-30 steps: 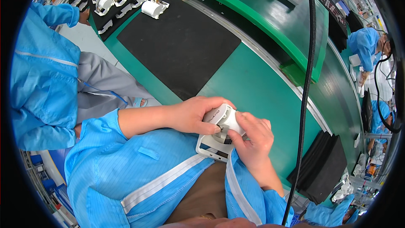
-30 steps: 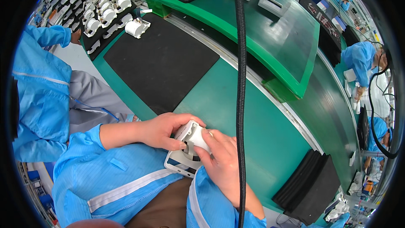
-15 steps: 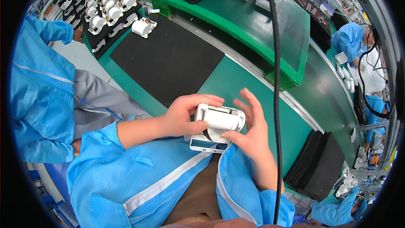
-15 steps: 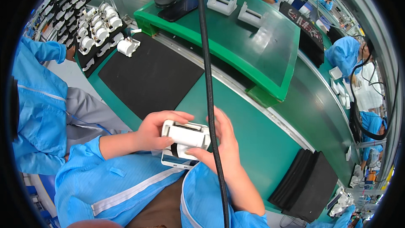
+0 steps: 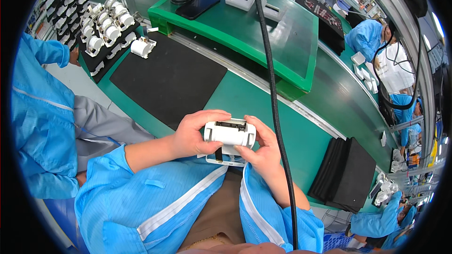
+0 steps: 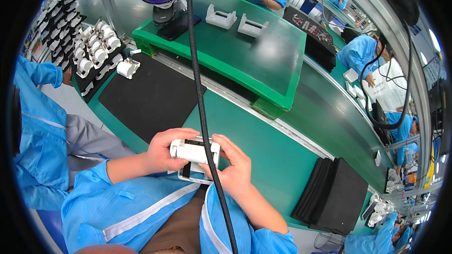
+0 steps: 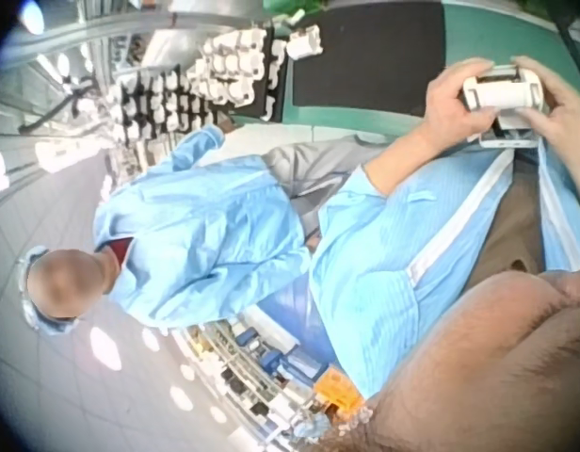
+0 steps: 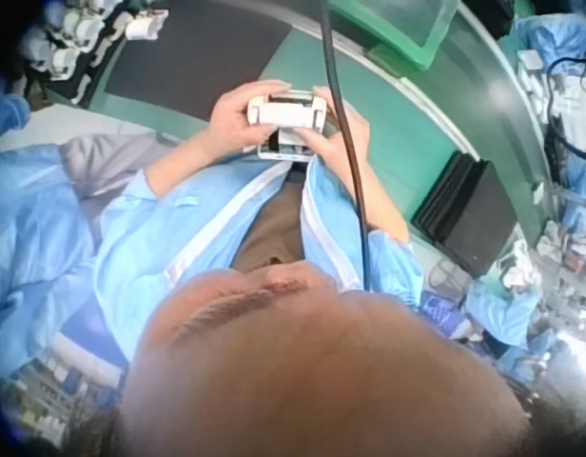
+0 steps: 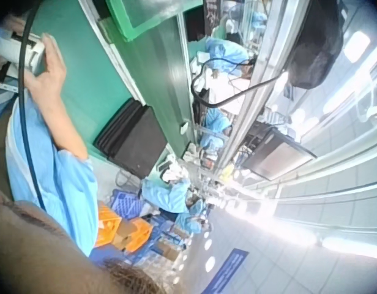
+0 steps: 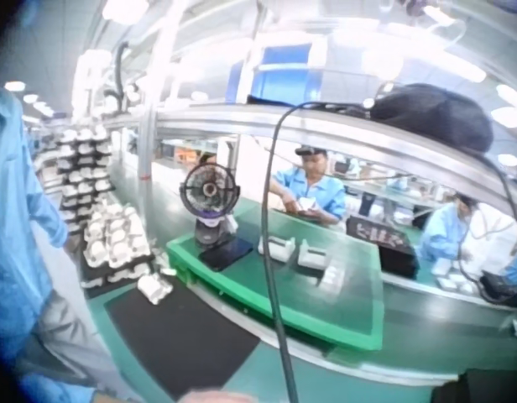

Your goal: The person assembles plastic housings and internal components for an electronic device by hand on a production line.

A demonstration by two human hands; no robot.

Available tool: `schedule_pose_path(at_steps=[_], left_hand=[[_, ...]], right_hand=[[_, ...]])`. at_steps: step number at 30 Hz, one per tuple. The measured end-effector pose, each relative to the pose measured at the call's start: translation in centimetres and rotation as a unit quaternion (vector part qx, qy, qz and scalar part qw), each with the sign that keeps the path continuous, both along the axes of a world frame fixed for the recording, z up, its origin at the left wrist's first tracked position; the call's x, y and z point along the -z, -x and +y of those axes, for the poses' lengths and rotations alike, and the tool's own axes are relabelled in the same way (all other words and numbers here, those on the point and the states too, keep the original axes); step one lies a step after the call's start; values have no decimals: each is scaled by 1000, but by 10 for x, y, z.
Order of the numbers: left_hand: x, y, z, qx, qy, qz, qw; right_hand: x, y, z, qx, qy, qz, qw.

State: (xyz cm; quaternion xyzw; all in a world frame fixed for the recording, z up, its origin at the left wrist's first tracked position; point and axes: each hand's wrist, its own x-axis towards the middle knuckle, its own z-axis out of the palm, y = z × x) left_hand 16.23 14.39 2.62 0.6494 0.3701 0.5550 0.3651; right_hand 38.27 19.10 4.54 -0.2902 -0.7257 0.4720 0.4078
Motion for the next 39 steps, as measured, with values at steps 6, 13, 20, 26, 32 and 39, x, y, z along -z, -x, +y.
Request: schedule_pose_path(at_steps=[6, 13, 20, 26, 32, 39], left_hand=[[-19, -20, 1, -22, -8, 90, 996], [-10, -26, 17, 206, 47, 80, 974], [16, 0, 3, 154, 261, 51, 952], [2, 7, -3, 63, 273, 29, 959], [-2, 4, -28, -17, 280, -4, 960], [-9, 3, -26, -29, 303, -21, 952]], right_hand=[[-16, -21, -8, 63, -62, -83, 993], [-62, -182, 0, 181, 34, -16, 983], [-98, -468, 9, 481, -26, -39, 876], [-48, -597, 13, 541, 30, -67, 838], [-48, -616, 38, 486, 157, -27, 859], [-43, -626, 33, 543, 191, -91, 812]])
